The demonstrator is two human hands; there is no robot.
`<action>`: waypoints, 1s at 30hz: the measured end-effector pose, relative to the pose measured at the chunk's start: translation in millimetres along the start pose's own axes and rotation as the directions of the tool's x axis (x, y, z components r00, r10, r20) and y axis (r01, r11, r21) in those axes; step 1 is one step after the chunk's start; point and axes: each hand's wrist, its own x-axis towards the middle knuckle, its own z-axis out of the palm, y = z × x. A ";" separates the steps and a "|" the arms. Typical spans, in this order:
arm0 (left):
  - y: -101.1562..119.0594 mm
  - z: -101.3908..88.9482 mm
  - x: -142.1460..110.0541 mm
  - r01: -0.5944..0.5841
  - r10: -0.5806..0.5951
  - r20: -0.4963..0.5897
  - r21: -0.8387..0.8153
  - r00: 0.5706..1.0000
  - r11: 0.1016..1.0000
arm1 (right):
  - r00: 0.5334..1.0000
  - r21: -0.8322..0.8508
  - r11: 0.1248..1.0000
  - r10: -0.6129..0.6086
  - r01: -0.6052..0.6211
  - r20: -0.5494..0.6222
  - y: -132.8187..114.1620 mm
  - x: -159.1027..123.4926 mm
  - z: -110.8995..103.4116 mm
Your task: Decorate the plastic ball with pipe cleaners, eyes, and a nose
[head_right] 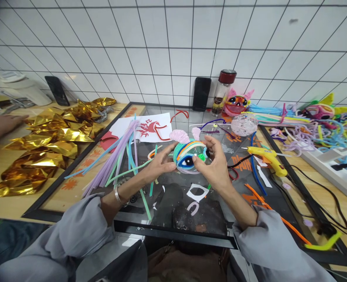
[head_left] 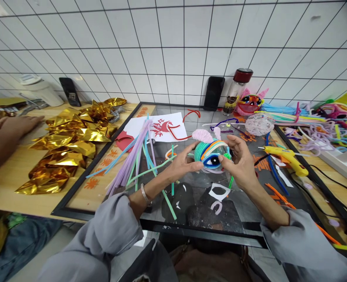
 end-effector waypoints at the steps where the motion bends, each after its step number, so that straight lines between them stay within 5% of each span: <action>1: -0.8 0.7 0.2 0.007 -0.007 -0.001 0.000 1.000 1.000 | 1.000 0.004 1.000 0.005 -0.005 0.004 0.0 -0.3 0.2; 10: -11.5 5.1 5.2 -0.060 0.075 -0.120 0.131 0.990 0.990 | 0.999 0.031 0.999 0.040 -0.041 0.007 -3.0 -4.4 5.1; 30: 0.4 10.9 0.6 0.108 -0.098 -0.145 0.062 0.985 0.992 | 0.997 0.020 0.997 0.079 -0.079 0.012 -5.8 -5.8 6.3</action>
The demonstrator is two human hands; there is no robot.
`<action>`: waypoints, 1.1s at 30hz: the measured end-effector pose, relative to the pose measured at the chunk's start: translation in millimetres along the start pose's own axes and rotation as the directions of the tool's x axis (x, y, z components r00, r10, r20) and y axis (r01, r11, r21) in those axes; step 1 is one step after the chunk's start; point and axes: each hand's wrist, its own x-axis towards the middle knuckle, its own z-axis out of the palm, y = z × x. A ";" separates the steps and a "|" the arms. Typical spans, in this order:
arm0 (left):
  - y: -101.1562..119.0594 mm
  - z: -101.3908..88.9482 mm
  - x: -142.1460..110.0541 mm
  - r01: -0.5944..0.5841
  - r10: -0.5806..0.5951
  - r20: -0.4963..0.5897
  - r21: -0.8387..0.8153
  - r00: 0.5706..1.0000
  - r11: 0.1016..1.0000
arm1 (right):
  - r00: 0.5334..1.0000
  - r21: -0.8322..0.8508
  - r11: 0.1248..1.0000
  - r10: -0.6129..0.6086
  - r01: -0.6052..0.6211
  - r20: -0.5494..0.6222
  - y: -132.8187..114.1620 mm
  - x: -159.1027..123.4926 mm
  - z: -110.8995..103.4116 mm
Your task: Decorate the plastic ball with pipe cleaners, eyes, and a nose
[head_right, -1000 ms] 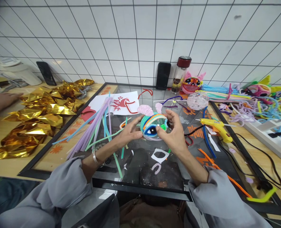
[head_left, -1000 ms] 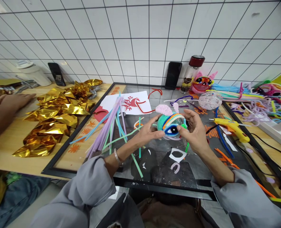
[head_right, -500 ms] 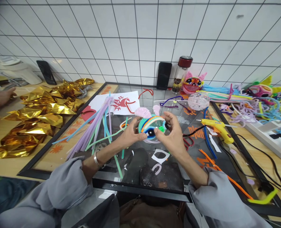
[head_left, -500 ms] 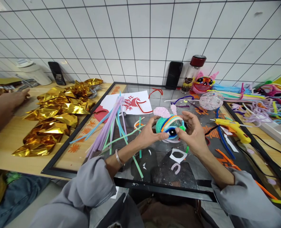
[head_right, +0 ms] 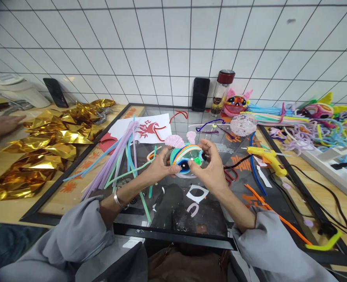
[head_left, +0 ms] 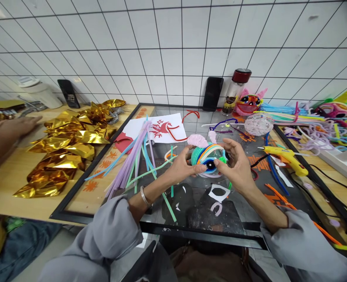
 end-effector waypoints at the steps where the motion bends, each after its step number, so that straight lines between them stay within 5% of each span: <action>1: 0.7 0.4 0.0 -0.004 0.004 0.001 -0.013 1.000 1.000 | 1.000 -0.006 1.000 -0.003 0.003 -0.001 -0.5 -0.3 0.2; 33: -1.1 -1.9 1.7 -0.035 0.034 -0.033 -0.035 0.999 0.999 | 0.996 -0.017 0.996 -0.084 0.084 0.025 7.0 0.6 2.4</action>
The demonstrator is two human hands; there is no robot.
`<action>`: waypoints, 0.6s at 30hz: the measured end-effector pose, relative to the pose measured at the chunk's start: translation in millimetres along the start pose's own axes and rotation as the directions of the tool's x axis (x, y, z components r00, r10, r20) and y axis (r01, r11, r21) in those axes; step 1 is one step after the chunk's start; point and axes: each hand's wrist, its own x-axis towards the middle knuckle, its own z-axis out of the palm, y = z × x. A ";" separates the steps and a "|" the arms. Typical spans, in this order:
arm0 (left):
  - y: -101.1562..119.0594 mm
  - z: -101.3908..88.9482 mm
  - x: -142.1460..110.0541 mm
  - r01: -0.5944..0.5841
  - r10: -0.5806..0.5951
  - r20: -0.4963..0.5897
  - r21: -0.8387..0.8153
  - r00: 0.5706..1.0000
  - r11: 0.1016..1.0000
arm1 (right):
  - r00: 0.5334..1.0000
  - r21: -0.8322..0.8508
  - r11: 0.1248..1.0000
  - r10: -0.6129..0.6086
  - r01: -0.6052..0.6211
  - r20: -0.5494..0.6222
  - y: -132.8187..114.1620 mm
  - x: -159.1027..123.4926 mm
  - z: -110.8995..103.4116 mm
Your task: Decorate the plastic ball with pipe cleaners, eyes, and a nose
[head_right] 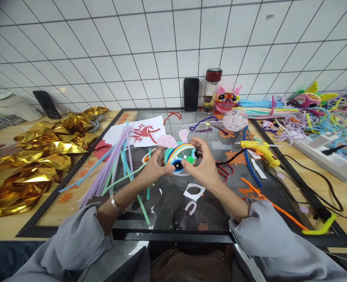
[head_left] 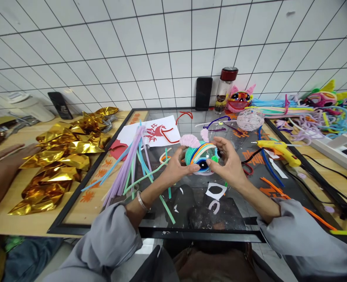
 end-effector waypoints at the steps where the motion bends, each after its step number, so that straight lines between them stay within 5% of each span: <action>1: -1.0 -0.2 0.5 -0.001 0.001 -0.001 0.003 1.000 1.000 | 1.000 -0.007 1.000 -0.010 0.010 -0.008 0.8 -0.2 0.3; 7: -6.1 -2.9 5.4 -0.040 0.039 -0.035 -0.003 0.999 0.999 | 0.994 -0.076 0.992 -0.104 0.101 -0.042 6.0 -2.3 2.8; 18: -7.1 -12.9 13.8 -0.160 0.159 0.109 0.006 0.981 0.987 | 0.962 -0.228 0.941 -0.268 0.250 -0.055 9.7 -8.3 8.0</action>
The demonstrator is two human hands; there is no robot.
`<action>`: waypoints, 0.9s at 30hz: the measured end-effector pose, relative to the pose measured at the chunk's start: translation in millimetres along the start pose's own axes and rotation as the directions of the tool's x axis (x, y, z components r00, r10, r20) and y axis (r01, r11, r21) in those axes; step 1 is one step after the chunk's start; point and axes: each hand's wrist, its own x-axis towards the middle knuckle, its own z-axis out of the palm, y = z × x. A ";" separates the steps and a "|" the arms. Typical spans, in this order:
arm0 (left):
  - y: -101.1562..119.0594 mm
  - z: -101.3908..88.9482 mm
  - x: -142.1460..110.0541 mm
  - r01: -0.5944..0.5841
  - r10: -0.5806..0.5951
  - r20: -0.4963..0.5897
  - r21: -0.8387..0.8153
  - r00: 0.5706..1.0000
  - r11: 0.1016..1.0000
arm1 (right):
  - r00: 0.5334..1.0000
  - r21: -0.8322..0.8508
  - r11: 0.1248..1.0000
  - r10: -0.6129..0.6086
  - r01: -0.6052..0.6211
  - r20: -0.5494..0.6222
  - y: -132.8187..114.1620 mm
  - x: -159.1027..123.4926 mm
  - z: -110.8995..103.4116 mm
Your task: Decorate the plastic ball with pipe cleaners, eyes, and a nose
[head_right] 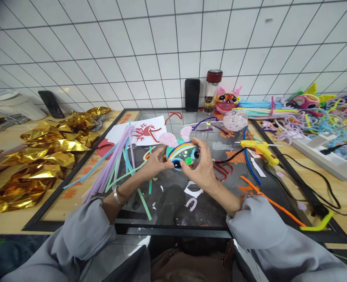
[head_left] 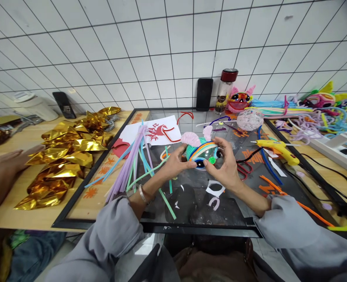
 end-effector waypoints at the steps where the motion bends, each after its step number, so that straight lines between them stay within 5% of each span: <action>1: -0.8 -0.9 0.9 0.004 -0.005 0.004 0.008 1.000 1.000 | 1.000 -0.004 1.000 -0.007 0.007 -0.005 -0.2 -0.2 0.5; 27: -3.3 -3.1 3.1 0.052 -0.048 -0.062 0.062 0.997 0.997 | 0.996 0.058 0.996 0.075 -0.073 -0.045 8.3 3.0 8.9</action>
